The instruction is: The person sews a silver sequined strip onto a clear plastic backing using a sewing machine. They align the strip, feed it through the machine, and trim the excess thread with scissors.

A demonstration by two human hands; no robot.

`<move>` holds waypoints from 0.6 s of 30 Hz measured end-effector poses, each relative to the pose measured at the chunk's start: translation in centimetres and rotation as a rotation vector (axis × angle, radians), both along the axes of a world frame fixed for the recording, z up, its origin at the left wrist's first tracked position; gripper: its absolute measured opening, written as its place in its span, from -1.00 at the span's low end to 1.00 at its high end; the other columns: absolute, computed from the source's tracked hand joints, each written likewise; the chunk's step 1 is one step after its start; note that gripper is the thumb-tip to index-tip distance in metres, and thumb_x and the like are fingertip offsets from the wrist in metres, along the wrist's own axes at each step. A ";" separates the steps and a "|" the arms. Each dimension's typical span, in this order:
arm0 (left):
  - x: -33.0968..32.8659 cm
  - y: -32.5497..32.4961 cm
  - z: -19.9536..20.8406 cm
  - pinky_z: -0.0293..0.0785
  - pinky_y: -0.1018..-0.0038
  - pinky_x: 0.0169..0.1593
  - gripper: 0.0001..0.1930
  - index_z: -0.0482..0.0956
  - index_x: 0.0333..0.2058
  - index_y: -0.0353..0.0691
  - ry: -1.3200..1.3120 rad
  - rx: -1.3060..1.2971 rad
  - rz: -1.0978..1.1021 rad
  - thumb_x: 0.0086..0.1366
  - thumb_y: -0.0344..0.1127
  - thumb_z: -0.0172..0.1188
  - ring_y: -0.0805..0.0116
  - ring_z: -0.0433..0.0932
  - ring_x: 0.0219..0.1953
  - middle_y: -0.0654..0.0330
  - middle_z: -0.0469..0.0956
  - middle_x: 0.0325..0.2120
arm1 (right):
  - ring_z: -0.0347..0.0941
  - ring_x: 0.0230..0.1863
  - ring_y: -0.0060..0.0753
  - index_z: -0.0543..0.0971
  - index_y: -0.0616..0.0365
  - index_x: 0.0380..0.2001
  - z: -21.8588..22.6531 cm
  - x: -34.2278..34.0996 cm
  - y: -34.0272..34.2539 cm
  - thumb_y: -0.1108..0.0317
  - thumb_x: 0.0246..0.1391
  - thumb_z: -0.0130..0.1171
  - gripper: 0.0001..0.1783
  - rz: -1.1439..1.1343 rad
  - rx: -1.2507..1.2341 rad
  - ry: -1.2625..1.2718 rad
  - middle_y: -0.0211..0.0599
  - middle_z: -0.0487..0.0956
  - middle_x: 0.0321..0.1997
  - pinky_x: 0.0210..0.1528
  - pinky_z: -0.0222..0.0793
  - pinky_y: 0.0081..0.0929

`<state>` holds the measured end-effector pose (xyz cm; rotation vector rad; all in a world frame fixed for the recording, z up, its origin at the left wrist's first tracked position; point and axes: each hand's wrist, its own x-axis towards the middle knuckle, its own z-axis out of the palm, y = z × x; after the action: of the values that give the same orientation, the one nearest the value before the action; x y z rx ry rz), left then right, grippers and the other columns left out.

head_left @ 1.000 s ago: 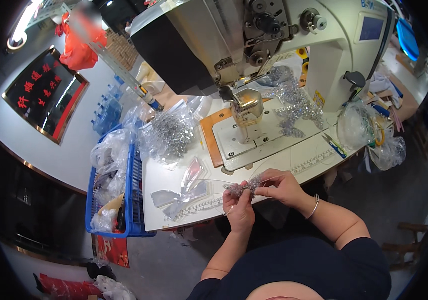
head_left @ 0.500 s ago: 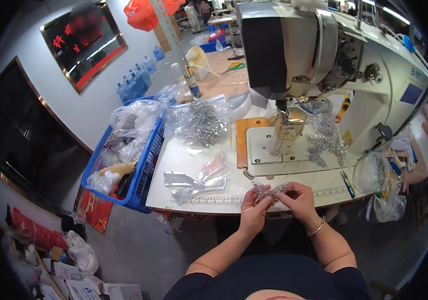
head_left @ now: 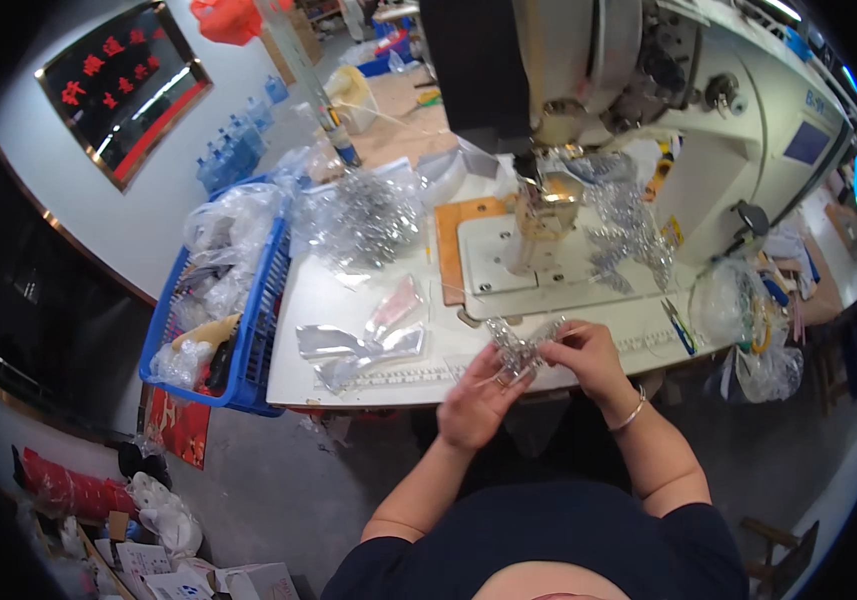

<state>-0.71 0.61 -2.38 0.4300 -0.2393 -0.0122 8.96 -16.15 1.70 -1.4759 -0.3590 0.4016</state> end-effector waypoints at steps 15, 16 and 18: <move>-1.0 1.6 -0.8 -0.27 0.00 0.35 -0.10 -0.02 0.27 -0.31 0.011 -0.057 -0.108 0.18 0.27 -0.02 -0.11 -0.11 0.33 -0.15 -0.13 0.30 | 0.40 -0.53 -0.70 0.55 0.26 -0.51 -1.1 -0.5 0.3 0.41 -0.13 0.36 -0.82 0.037 0.014 0.079 -0.42 0.55 -0.57 -0.45 0.31 -0.71; -1.0 1.6 -0.9 -0.26 0.00 0.35 -0.13 0.02 0.26 -0.29 0.012 -0.065 -0.108 0.18 0.25 -0.01 -0.11 -0.11 0.33 -0.14 -0.13 0.30 | 0.40 -0.53 -0.70 0.55 0.25 -0.51 -1.2 -0.5 0.4 0.41 -0.13 0.36 -0.82 0.038 0.016 0.082 -0.43 0.54 -0.57 -0.45 0.31 -0.71; -0.9 1.6 -0.9 -0.27 0.00 0.35 -0.13 0.01 0.26 -0.28 0.010 -0.066 -0.109 0.19 0.25 -0.02 -0.11 -0.11 0.33 -0.14 -0.13 0.30 | 0.40 -0.53 -0.69 0.55 0.26 -0.50 -1.0 -0.4 0.4 0.41 -0.12 0.36 -0.82 0.037 0.015 0.084 -0.42 0.55 -0.56 -0.45 0.32 -0.71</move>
<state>-1.63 2.26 -3.31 0.3511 -0.2525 -0.1127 8.51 -15.73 0.69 -1.4349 -0.3216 0.4877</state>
